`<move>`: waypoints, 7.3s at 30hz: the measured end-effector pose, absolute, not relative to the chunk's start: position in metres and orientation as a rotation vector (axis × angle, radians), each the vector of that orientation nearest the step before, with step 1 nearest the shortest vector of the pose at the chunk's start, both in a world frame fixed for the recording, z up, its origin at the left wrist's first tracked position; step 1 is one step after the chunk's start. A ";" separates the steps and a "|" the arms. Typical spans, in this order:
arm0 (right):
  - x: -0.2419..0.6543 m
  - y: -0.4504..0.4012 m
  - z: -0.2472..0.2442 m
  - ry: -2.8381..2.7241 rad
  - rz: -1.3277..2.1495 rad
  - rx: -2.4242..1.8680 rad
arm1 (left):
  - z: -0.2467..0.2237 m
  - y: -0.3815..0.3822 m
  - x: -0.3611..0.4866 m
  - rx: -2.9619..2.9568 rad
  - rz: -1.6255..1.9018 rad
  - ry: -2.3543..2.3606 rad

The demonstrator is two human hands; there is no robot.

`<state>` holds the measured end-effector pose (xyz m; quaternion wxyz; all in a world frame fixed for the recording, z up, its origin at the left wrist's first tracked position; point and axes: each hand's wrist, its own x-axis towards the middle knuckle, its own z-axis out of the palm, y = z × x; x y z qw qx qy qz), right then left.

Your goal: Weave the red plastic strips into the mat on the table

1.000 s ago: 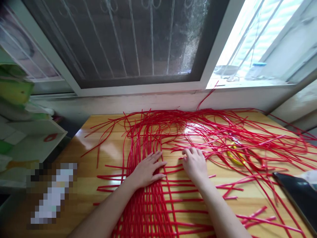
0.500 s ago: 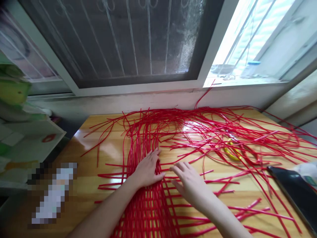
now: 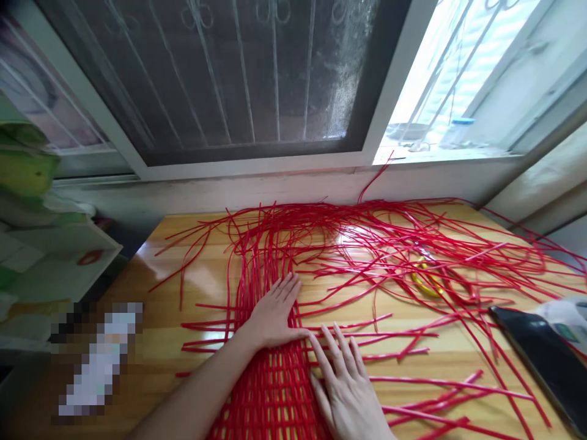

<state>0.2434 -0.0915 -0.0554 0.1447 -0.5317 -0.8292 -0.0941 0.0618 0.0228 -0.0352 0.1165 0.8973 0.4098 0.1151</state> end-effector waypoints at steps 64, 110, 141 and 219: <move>0.201 0.050 -0.044 -1.396 1.224 -1.296 | -0.033 0.030 0.056 2.014 0.756 1.254; 0.186 0.042 -0.033 -1.166 1.308 -1.441 | -0.032 0.034 0.062 2.275 0.507 1.400; 0.196 0.047 -0.016 -0.862 1.588 -1.220 | -0.034 0.034 0.061 1.863 0.858 1.373; 0.201 0.048 -0.031 -2.025 0.614 -1.480 | 0.009 0.007 0.046 2.136 0.761 1.668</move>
